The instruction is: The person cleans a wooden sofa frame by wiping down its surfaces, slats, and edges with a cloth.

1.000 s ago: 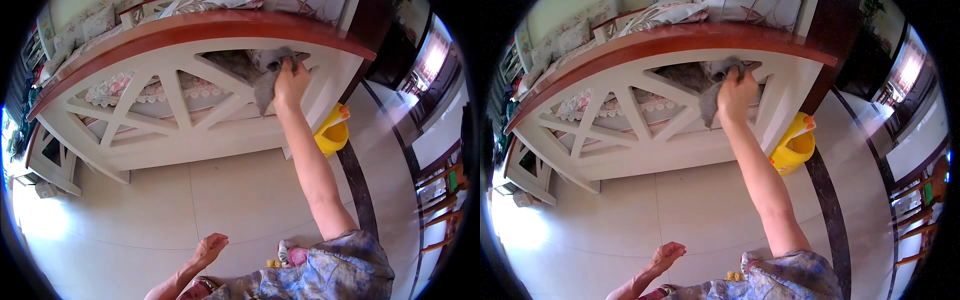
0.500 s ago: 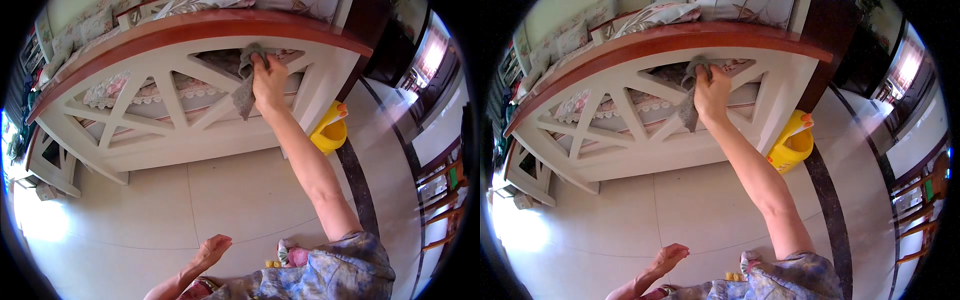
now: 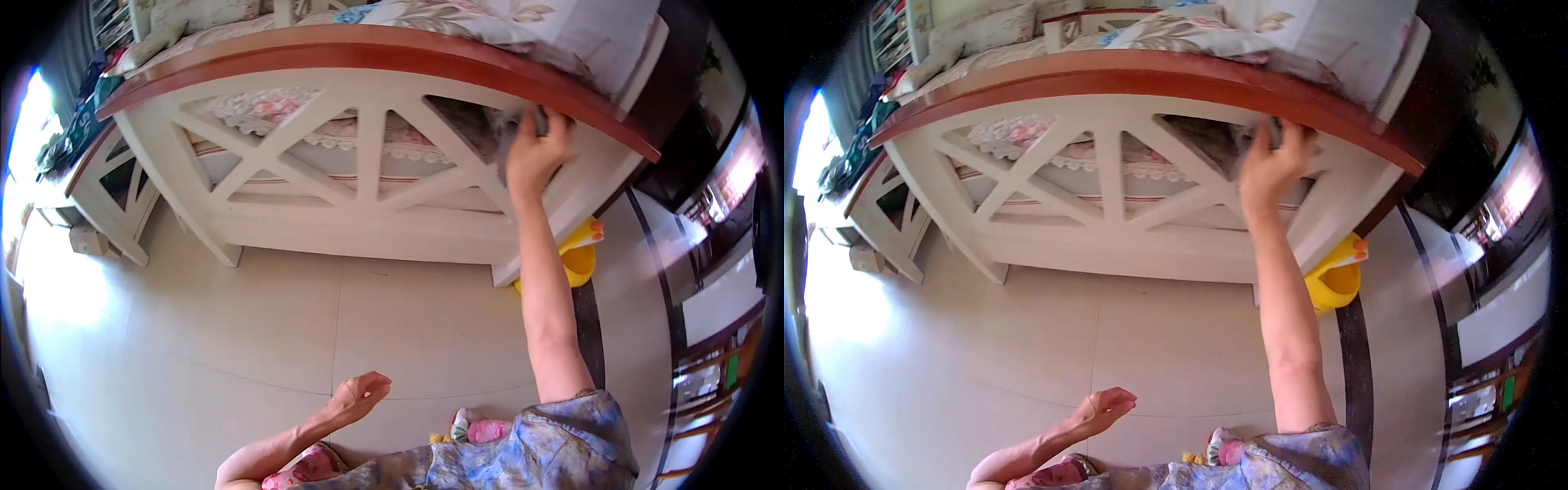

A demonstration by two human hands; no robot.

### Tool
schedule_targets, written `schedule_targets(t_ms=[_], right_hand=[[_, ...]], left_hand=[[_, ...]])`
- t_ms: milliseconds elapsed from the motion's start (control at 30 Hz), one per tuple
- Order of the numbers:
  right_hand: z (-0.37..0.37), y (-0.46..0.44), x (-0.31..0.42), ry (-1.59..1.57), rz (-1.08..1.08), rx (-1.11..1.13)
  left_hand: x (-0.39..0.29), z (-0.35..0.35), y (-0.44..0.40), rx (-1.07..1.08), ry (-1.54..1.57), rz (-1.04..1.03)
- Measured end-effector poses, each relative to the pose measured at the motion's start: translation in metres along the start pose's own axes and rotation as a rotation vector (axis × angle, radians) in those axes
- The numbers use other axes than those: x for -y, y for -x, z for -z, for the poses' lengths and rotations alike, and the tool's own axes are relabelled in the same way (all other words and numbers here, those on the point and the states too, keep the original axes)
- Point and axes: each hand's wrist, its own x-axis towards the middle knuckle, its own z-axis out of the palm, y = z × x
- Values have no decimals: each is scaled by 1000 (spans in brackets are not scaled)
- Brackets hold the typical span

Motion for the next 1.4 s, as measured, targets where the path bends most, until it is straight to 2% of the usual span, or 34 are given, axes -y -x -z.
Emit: schedule_targets(t_ms=[33,67,267,300,433,567,633,733,833,967,1033,1100,1133,1200,1233,1267,1333,1400], right_hand=[[39,-24,59,434,245,474],[28,-20,70,419,252,476],[-68,26,110,-219,63,134],[-75,26,125,-250,58,92],[-102,42,167,-231,200,287],[-147,56,222,-251,321,353],[-165,60,249,-224,449,347],[-167,57,255,-199,514,394],[-128,47,209,-115,486,482],[-90,42,148,-5,484,410],[-93,41,152,11,495,398],[-114,41,170,44,665,316],[-121,42,184,42,668,313],[-132,39,211,41,726,443],[-132,37,219,14,694,535],[-131,36,221,-8,709,525],[-127,34,213,19,719,351],[-124,38,208,-58,543,340]], left_hand=[[1,2,-1,4,-4,-38],[-1,4,0,-8,6,-37],[-3,26,4,-78,86,-103],[-3,30,4,-103,106,-93],[13,39,6,-166,195,-81],[16,54,11,-154,179,-37],[23,55,12,-215,274,-108],[31,57,15,-220,304,-110],[38,58,23,-224,323,-93],[45,65,34,-241,325,-77],[56,63,33,-264,348,-61],[53,62,34,-261,369,-64],[50,62,33,-258,393,-70],[44,63,29,-248,388,-100],[40,64,27,-241,379,-122],[35,67,26,-263,392,-132],[24,73,28,-236,318,-127],[27,77,27,-274,364,-164]])
